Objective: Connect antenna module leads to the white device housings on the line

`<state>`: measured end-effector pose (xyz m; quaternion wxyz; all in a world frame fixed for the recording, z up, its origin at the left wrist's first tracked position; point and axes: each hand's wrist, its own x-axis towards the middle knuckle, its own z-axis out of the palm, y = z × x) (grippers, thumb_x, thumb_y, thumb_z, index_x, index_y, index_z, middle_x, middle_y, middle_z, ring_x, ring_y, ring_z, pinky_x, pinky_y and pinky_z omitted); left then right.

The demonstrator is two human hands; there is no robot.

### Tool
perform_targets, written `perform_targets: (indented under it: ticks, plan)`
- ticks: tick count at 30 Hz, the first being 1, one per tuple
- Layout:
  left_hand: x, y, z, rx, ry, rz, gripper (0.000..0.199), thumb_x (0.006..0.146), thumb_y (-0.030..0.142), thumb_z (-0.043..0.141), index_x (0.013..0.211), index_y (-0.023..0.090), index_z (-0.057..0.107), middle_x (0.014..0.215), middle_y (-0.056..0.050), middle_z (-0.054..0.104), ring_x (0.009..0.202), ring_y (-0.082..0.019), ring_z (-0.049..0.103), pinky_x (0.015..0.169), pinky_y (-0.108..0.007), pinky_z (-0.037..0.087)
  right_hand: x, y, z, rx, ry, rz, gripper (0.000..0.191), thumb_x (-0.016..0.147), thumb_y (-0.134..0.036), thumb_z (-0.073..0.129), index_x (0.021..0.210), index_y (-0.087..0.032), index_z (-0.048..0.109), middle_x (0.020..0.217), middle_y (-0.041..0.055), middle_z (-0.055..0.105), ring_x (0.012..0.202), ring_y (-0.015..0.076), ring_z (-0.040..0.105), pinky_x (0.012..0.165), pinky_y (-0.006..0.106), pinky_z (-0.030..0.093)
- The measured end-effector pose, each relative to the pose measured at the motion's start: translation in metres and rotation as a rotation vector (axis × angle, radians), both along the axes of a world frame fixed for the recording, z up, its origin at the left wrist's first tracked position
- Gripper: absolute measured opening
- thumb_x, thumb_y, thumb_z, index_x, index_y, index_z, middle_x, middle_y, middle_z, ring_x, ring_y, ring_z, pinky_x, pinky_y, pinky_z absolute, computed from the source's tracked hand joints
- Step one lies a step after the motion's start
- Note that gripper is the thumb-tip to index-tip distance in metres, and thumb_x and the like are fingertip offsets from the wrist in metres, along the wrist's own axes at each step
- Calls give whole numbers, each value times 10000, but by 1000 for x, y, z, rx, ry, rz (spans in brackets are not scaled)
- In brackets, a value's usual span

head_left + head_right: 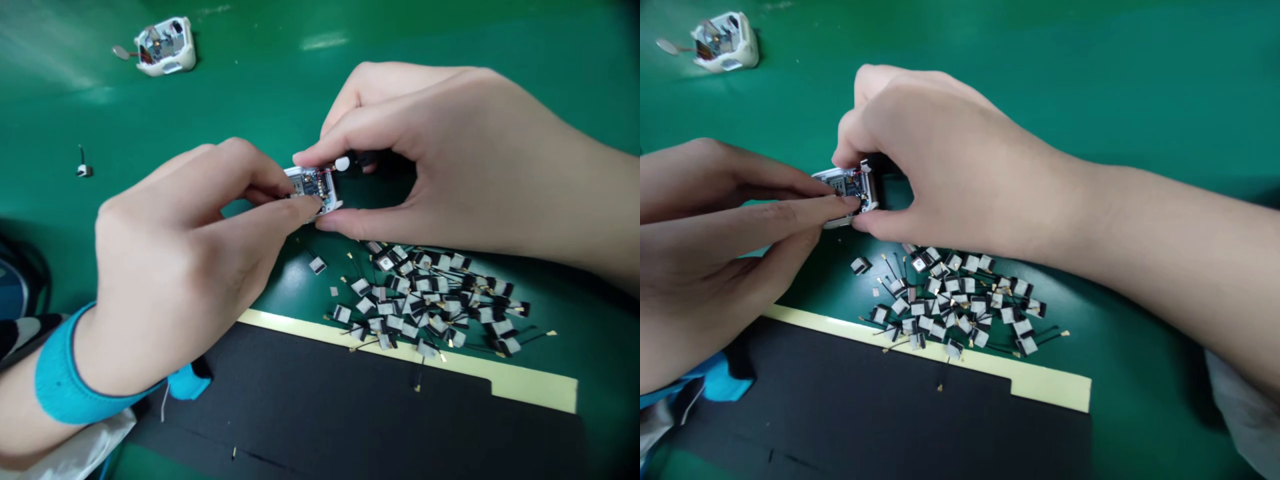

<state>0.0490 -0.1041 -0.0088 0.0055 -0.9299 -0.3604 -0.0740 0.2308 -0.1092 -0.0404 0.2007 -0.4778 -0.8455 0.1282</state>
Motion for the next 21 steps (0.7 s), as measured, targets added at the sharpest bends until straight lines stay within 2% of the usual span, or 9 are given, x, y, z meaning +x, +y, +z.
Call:
perform_targets:
  ticks: [4, 9, 12, 14, 17, 21]
  plan:
    - [1, -3, 3, -25, 24, 12, 273, 853, 310, 408, 807, 192, 649, 815, -24, 572, 726, -134, 528, 601, -279, 381, -1, 0, 1, -17, 15, 8, 325, 709, -382, 529, 988, -236, 609, 925, 33, 547, 826, 185, 527, 660, 309, 394]
    - [1, -4, 3, -27, 3, -22, 233, 852, 276, 422, 862, 224, 649, 868, -28, 580, 752, -148, 535, 618, -285, 384, 0, -1, 2, -19, 19, 13, 333, 714, -378, 548, 1007, -228, 593, 945, 35, 537, 837, 186, 517, 673, 313, 400]
    - [0, -4, 1, -5, -26, -37, 231, 845, 267, 434, 847, 189, 652, 849, -37, 588, 762, -150, 541, 622, -281, 396, 6, -2, 4, -48, 66, 70, 363, 807, -346, 434, 1098, -149, 524, 982, 66, 515, 894, 172, 491, 725, 309, 406]
    - [-2, -2, 0, 42, -53, -74, 203, 835, 244, 452, 850, 191, 647, 822, -31, 591, 762, -152, 547, 604, -274, 404, 11, -3, 6, -71, 123, 69, 320, 857, -268, 319, 1044, -126, 537, 961, 68, 518, 921, 146, 483, 778, 292, 401]
    - [-6, 3, -3, 76, -84, -166, 185, 825, 208, 459, 876, 214, 636, 811, -33, 595, 745, -161, 552, 572, -277, 416, 19, -7, 9, -36, 178, 3, 259, 846, -241, 347, 915, -198, 593, 922, 14, 520, 912, 114, 491, 792, 267, 393]
    - [-10, 10, -8, 84, -129, -241, 177, 821, 184, 453, 870, 205, 621, 808, -38, 584, 762, -170, 544, 598, -280, 438, 18, -16, 17, 97, 190, -169, 228, 799, -261, 480, 993, -263, 601, 831, -24, 571, 802, 89, 527, 668, 233, 429]
